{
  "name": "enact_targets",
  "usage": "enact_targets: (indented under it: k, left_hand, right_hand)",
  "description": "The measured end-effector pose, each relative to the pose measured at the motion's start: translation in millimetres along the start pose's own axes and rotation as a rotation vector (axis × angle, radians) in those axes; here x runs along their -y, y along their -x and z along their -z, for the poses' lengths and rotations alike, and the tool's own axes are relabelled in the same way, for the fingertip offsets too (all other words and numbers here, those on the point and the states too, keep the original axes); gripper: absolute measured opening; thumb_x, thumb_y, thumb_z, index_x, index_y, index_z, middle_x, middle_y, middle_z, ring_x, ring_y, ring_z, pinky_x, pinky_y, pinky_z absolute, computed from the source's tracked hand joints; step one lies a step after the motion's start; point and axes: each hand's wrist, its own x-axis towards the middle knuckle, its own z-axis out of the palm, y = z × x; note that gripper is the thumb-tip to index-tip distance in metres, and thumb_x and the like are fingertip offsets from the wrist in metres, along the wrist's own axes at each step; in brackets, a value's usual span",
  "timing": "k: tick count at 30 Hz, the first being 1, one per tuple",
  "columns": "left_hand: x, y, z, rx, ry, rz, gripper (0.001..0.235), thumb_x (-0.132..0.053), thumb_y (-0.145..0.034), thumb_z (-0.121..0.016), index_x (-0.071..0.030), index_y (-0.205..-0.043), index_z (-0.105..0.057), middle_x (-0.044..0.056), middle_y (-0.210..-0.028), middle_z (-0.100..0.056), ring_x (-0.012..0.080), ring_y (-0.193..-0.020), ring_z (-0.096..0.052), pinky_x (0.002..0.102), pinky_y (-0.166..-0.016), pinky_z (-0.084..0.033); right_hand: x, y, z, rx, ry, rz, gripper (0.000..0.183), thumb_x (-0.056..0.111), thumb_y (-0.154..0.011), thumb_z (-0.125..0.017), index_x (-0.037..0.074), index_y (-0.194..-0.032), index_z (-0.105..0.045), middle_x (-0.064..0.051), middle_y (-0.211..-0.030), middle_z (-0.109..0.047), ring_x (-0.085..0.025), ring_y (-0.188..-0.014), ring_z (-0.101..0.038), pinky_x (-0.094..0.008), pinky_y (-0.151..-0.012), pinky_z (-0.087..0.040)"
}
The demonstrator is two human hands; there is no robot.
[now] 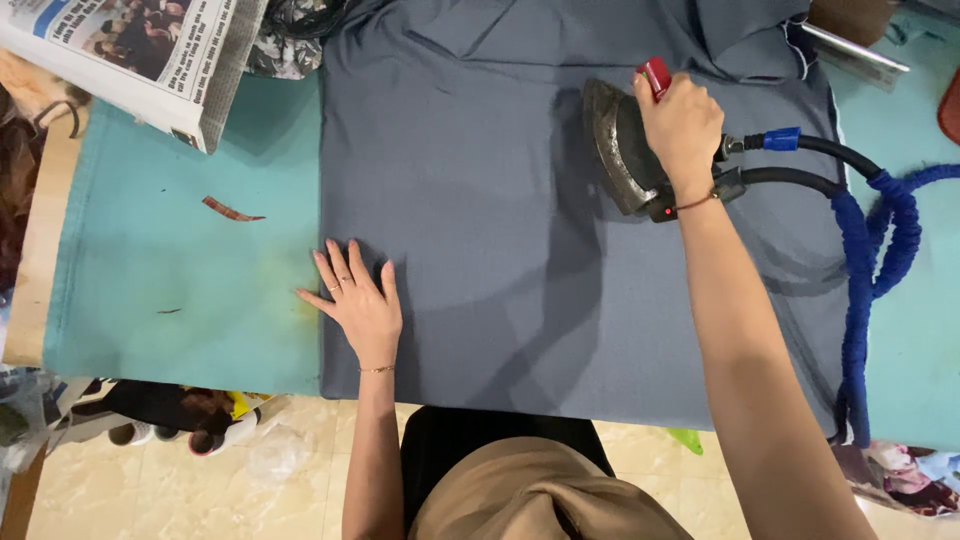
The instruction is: The person irons a grey garment on a light blue ironing board using a steam iron. They smooth the fabric with their left hand while moving the iron with their right hand. After ironing, the person folds the garment on the board.
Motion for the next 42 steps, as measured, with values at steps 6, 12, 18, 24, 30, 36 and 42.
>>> enact_targets:
  k: [6,12,18,24,30,36,42]
  left_hand:
    - [3.0,1.0,-4.6,0.002,-0.032,-0.005,0.062,-0.046,-0.111,-0.045,0.001,-0.151,-0.050,0.022,-0.166,-0.035,0.0400,-0.157,-0.024,0.075,-0.119,-0.002]
    - [0.6,0.7,-1.6,-0.005,-0.019,-0.009,0.062,-0.045,-0.111,-0.047,0.001,-0.151,-0.050,0.022,-0.166,-0.036,0.0401,-0.157,-0.024,0.075,-0.120,-0.003]
    - [0.9,0.3,-0.9,-0.011,-0.011,-0.014,0.062,-0.045,-0.111,-0.047,0.002,-0.151,-0.050,0.022,-0.166,-0.036,0.0405,-0.157,-0.025,0.075,-0.119,-0.001]
    - [0.1,0.4,0.6,-0.017,-0.010,-0.021,0.062,-0.044,-0.111,-0.047,0.002,-0.150,-0.051,0.023,-0.166,-0.037,0.0407,-0.157,-0.025,0.074,-0.120,-0.001]
    - [-0.2,-0.3,1.7,-0.018,0.005,-0.019,0.060,-0.044,-0.111,-0.048,0.002,-0.150,-0.052,0.023,-0.166,-0.037,0.0407,-0.157,-0.024,0.075,-0.120,0.000]
    - [-2.6,3.5,-0.6,-0.045,0.006,-0.036,0.052,-0.041,-0.110,-0.053,-0.004,-0.146,-0.058,0.017,-0.165,-0.041,0.0391,-0.158,-0.024,0.077,-0.119,0.001]
    - [-54.0,23.9,4.5,0.023,0.047,-0.130,0.051,-0.043,-0.104,-0.058,-0.008,-0.142,-0.060,0.016,-0.160,-0.044,0.0391,-0.156,-0.025,0.075,-0.120,0.000]
  right_hand:
    - [10.2,28.6,29.9,-0.012,0.035,0.052,0.061,0.057,-0.105,-0.070,0.000,-0.084,-0.071,-0.024,-0.071,-0.069,-0.043,-0.067,-0.071,-0.049,-0.062,-0.057]
    - [9.5,43.8,44.5,0.029,0.007,0.044,0.060,0.056,-0.107,-0.069,-0.001,-0.088,-0.070,-0.024,-0.072,-0.069,-0.043,-0.067,-0.070,-0.050,-0.064,-0.057]
    - [-4.1,30.4,33.3,0.051,0.012,-0.012,0.061,0.056,-0.105,-0.070,-0.002,-0.086,-0.071,-0.026,-0.072,-0.069,-0.045,-0.068,-0.070,-0.051,-0.065,-0.057]
    - [-13.4,22.0,25.7,0.023,0.010,-0.001,0.062,0.057,-0.106,-0.071,-0.002,-0.085,-0.071,-0.026,-0.073,-0.069,-0.045,-0.069,-0.071,-0.051,-0.064,-0.057]
    - [-21.9,16.7,13.0,-0.017,0.029,0.011,0.061,0.057,-0.106,-0.071,-0.001,-0.085,-0.072,-0.024,-0.076,-0.071,-0.044,-0.071,-0.071,-0.051,-0.065,-0.057]
    - [-26.1,5.1,8.8,-0.046,-0.003,0.034,0.055,0.054,-0.104,-0.071,0.000,-0.096,-0.076,-0.024,-0.075,-0.071,-0.045,-0.069,-0.071,-0.051,-0.064,-0.056]
    - [-34.4,-6.4,5.5,-0.006,-0.004,-0.017,0.060,0.056,-0.106,-0.072,-0.002,-0.087,-0.073,-0.026,-0.077,-0.071,-0.046,-0.073,-0.070,-0.052,-0.067,-0.056]
